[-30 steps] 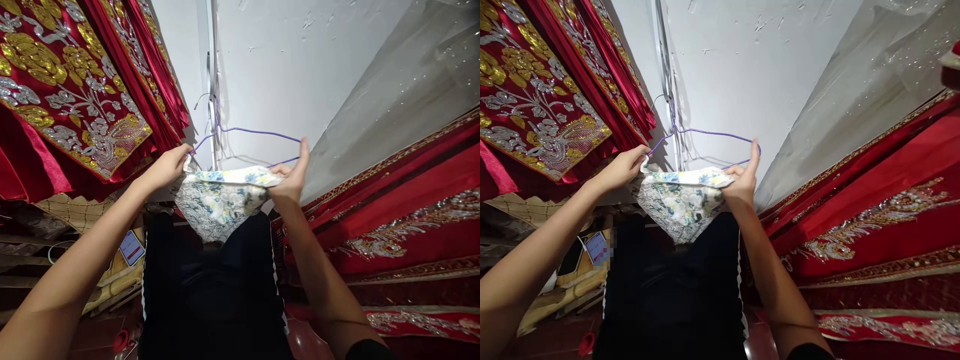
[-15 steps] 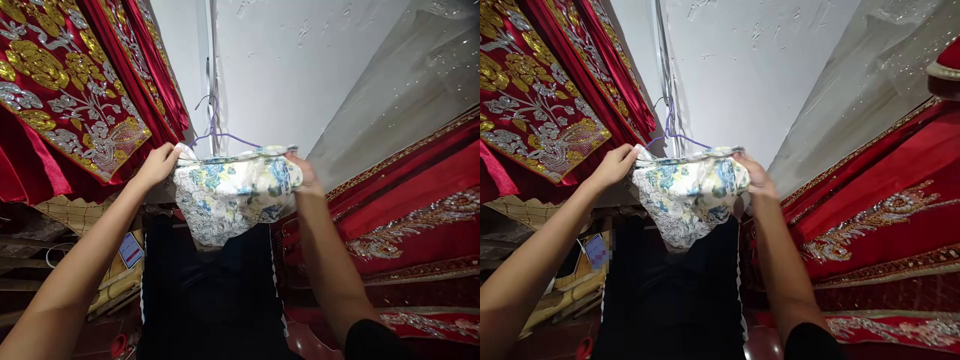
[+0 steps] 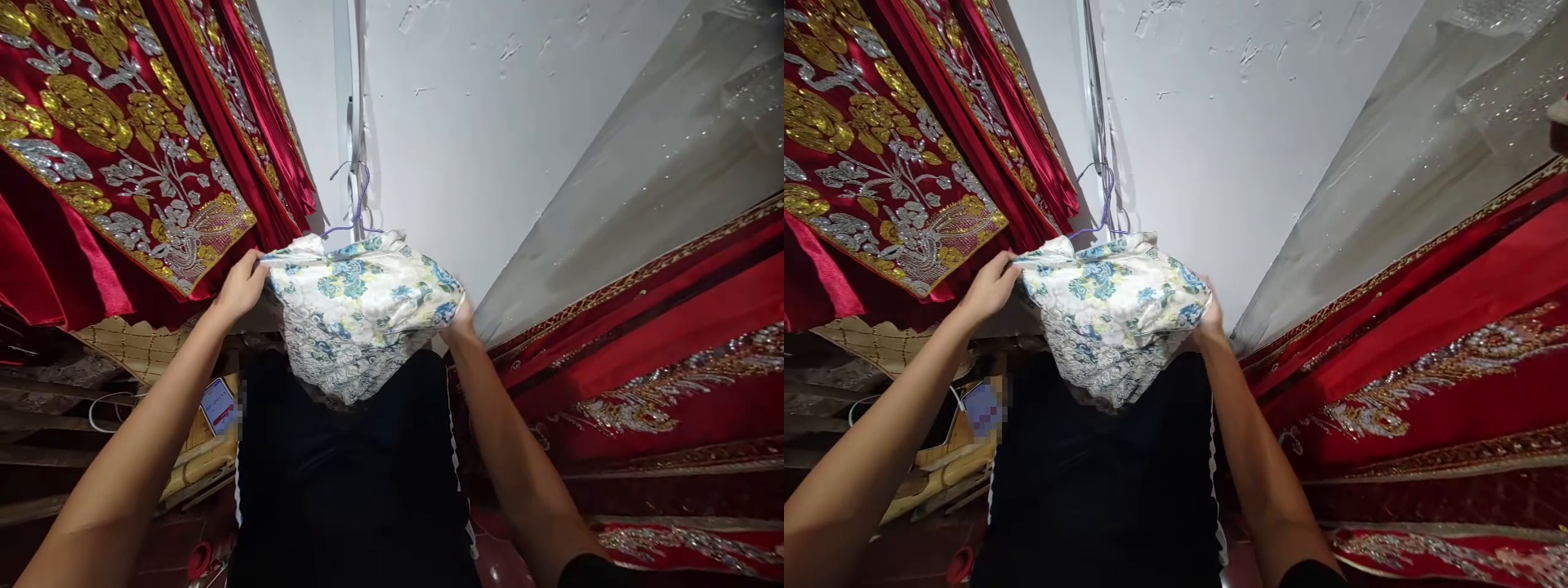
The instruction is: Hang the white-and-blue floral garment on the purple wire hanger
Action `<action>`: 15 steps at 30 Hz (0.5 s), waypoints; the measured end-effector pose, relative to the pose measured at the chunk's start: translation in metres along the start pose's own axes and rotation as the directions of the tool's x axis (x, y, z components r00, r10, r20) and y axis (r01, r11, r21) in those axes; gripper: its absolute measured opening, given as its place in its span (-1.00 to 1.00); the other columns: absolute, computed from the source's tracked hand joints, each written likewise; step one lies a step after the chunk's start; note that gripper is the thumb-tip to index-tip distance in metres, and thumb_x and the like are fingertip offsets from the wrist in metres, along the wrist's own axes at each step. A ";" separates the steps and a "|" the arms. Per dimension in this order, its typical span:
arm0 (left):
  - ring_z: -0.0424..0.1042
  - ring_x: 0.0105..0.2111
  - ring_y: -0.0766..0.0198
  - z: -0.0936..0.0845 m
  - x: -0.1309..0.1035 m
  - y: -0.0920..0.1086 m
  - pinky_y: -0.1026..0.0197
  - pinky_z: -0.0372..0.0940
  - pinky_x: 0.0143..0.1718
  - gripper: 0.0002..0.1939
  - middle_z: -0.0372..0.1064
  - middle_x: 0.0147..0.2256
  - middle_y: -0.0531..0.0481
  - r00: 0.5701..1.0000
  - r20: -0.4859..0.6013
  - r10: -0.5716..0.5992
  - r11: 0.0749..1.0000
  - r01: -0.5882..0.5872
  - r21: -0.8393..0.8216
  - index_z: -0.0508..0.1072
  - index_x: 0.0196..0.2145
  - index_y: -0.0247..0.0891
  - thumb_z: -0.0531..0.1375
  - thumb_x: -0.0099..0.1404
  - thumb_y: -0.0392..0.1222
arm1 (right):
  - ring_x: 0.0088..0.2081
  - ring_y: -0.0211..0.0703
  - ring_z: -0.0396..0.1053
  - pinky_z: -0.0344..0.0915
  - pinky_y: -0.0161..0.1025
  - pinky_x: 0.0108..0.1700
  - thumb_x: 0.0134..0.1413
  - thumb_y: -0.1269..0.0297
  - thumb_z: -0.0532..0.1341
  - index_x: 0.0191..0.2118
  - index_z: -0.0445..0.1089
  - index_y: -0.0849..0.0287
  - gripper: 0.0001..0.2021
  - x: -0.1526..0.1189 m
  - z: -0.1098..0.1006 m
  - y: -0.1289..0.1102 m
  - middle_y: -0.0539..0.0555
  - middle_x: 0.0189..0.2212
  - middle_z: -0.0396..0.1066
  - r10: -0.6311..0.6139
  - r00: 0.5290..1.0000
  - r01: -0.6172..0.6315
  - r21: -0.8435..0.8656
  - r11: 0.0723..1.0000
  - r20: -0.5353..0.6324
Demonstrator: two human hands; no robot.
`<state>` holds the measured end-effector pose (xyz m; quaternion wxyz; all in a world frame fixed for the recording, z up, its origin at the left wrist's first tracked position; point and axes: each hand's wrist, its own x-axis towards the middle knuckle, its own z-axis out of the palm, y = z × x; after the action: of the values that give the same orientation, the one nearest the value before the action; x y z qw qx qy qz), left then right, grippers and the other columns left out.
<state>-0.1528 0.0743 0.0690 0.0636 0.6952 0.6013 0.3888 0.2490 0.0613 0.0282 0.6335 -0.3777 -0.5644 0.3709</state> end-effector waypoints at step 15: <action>0.45 -0.12 0.19 0.014 -0.059 0.053 0.18 0.35 -0.10 -0.60 0.43 -0.08 -0.10 0.969 -0.231 0.088 0.992 -0.106 -0.068 0.31 0.07 -0.22 0.13 0.38 0.04 | -0.32 -0.01 0.45 0.38 -0.10 -0.31 0.11 -0.14 0.25 -0.25 0.43 0.11 -0.62 0.001 -0.006 -0.045 0.10 -0.41 0.43 -0.040 0.979 0.053 0.060 0.997 -0.199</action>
<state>-0.1013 0.0134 0.0613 0.0028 0.6716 0.5539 0.4920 0.2575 0.0423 0.0688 0.7068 -0.3788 -0.4949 0.3347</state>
